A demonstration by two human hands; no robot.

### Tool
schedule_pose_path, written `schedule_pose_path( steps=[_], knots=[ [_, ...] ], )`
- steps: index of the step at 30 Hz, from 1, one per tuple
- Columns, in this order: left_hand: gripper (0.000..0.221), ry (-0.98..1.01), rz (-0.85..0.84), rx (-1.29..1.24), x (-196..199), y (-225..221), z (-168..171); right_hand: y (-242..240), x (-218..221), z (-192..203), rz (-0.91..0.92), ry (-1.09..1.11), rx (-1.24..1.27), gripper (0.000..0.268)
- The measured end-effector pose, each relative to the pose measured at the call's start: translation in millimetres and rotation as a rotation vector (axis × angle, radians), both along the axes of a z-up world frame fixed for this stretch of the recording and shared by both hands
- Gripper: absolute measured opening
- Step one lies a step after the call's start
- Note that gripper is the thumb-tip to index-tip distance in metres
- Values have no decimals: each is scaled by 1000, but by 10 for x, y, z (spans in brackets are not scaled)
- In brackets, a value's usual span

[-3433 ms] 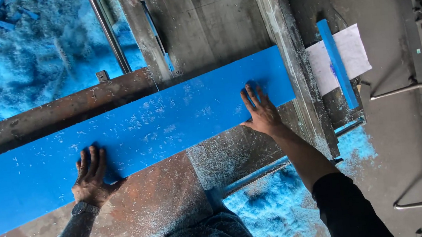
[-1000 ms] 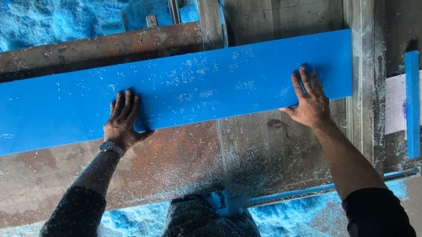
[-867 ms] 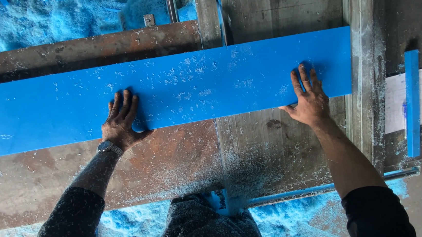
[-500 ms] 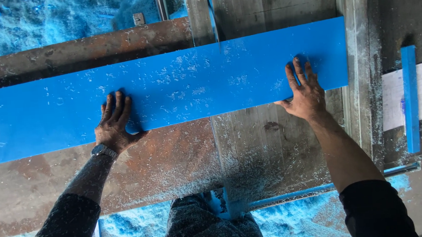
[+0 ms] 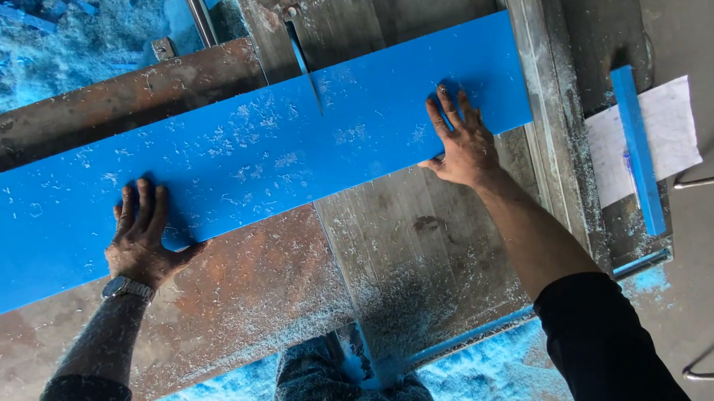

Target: Cutting blue industrial foam or plastic blocks using a stationary saw machine on a factory floor.

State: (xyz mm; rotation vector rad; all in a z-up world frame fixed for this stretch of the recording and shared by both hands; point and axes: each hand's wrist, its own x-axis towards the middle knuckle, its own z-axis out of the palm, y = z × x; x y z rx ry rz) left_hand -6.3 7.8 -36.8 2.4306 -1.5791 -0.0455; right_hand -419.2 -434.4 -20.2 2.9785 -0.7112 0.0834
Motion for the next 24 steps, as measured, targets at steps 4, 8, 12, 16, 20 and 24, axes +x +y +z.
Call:
schedule_pose_path(
  steps=[4,8,12,16,20,24],
  knots=[
    [124,70,23,59,-16,-4,59,19,-18,-10,-12,15,19,116],
    [121,51,42,82,-46,-17,84,21,-22,-20,-39,34,51,115],
    [108,-194,-85,-34,2,32,-68,-155,-125,-416,0,55,38,115],
    [111,-191,-80,-18,13,47,-92,-163,-135,-452,23,-5,33,116],
    [110,-227,-86,-42,-7,47,-87,-153,-135,-452,2,19,57,115],
    [112,-244,-86,-33,12,60,-138,-144,-136,-422,-3,8,63,114]
  ],
)
